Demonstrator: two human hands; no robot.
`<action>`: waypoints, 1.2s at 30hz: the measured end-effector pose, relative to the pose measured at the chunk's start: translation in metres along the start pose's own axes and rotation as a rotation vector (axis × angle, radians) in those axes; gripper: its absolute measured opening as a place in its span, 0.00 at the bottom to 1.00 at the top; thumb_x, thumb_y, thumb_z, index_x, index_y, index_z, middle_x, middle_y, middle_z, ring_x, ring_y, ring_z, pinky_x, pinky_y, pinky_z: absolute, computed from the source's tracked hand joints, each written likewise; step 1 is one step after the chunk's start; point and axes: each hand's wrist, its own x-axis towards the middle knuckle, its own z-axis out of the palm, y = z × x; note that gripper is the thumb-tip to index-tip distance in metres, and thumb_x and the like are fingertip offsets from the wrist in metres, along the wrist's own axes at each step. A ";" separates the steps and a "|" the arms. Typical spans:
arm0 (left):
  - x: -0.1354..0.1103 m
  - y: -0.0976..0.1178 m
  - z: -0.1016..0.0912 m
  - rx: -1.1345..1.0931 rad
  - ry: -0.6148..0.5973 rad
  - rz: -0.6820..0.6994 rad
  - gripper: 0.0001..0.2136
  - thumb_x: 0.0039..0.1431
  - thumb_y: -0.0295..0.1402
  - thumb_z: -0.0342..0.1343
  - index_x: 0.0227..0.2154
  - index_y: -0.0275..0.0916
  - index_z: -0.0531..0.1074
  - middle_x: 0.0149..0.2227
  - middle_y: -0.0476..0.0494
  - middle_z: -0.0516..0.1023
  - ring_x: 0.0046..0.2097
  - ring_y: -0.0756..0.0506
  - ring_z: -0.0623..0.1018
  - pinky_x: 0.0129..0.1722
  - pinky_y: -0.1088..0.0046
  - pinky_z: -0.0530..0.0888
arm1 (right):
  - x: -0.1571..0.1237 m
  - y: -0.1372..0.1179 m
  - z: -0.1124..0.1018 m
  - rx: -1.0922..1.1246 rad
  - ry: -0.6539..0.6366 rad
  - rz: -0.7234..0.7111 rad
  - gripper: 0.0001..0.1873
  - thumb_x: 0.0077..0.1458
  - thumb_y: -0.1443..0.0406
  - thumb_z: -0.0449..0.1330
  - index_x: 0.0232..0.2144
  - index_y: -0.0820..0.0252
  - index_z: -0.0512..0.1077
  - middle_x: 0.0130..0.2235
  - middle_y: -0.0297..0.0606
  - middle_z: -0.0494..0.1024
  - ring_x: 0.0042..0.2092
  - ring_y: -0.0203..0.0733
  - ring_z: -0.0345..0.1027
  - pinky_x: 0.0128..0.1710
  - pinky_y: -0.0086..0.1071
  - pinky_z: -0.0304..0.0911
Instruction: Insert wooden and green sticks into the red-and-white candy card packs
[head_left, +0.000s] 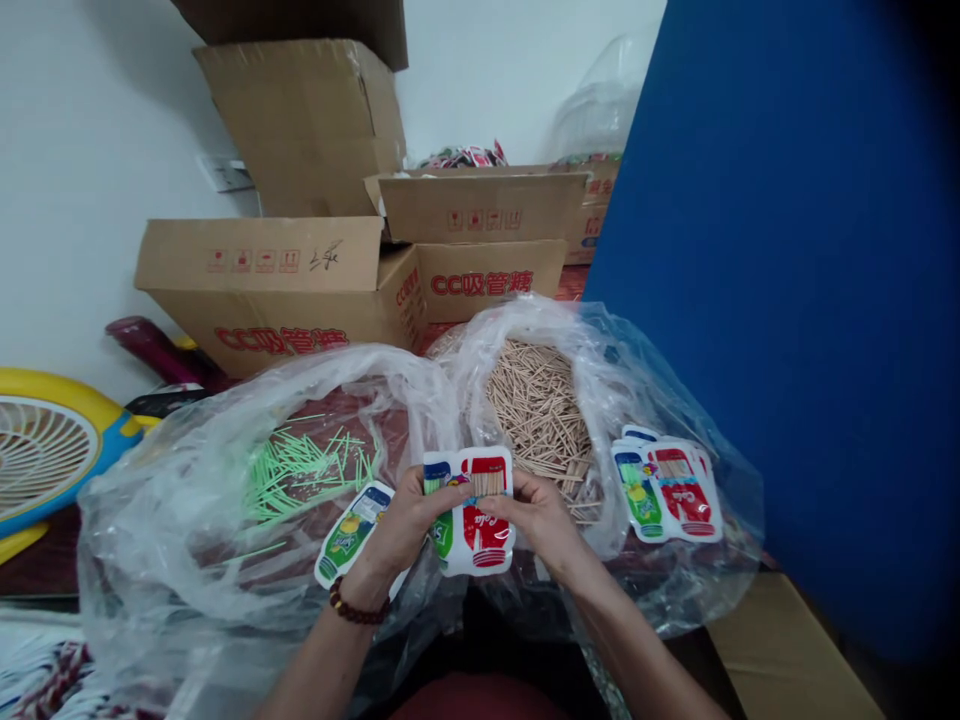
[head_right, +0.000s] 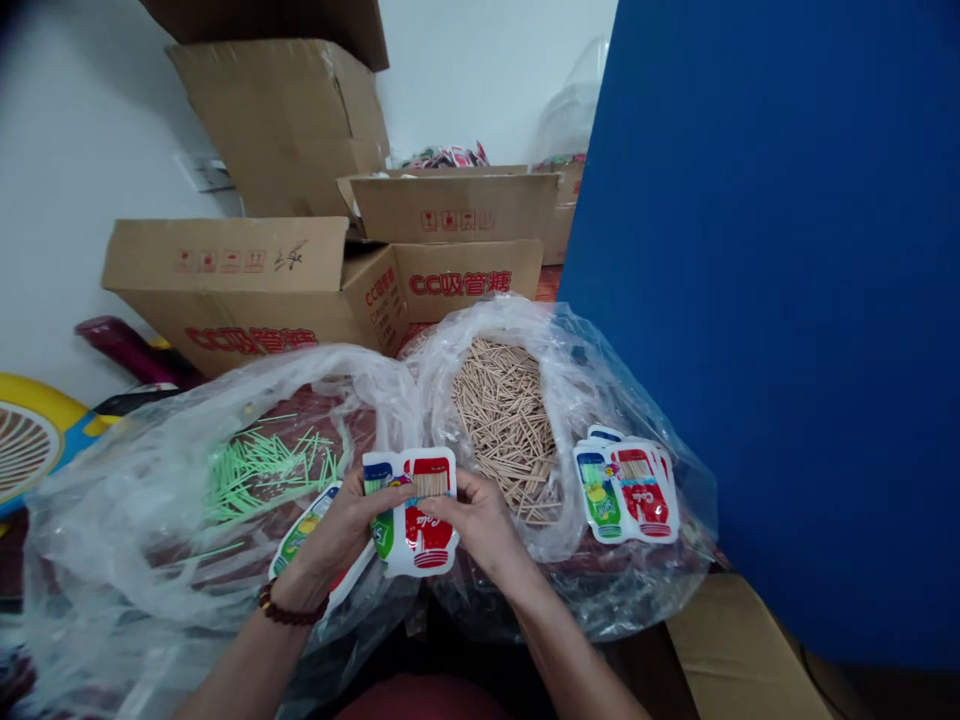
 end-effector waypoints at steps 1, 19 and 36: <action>0.000 -0.001 0.001 -0.006 0.010 0.012 0.08 0.46 0.31 0.66 0.29 0.35 0.75 0.27 0.47 0.80 0.27 0.47 0.78 0.29 0.74 0.74 | 0.000 0.002 -0.001 0.000 0.036 -0.006 0.15 0.39 0.61 0.70 0.33 0.59 0.77 0.31 0.34 0.81 0.30 0.40 0.74 0.34 0.33 0.69; -0.008 -0.005 0.008 0.066 -0.004 -0.002 0.13 0.45 0.32 0.67 0.34 0.31 0.77 0.29 0.42 0.82 0.28 0.46 0.79 0.31 0.73 0.75 | -0.010 0.014 -0.012 -0.070 0.073 -0.083 0.13 0.45 0.57 0.67 0.25 0.61 0.73 0.25 0.31 0.75 0.27 0.36 0.68 0.29 0.30 0.64; -0.009 -0.017 -0.011 0.122 0.058 -0.076 0.12 0.43 0.31 0.68 0.32 0.31 0.78 0.29 0.40 0.83 0.29 0.42 0.81 0.31 0.70 0.76 | 0.004 0.000 -0.091 -0.711 0.363 -0.268 0.11 0.55 0.57 0.56 0.31 0.59 0.72 0.25 0.33 0.73 0.29 0.39 0.67 0.31 0.30 0.60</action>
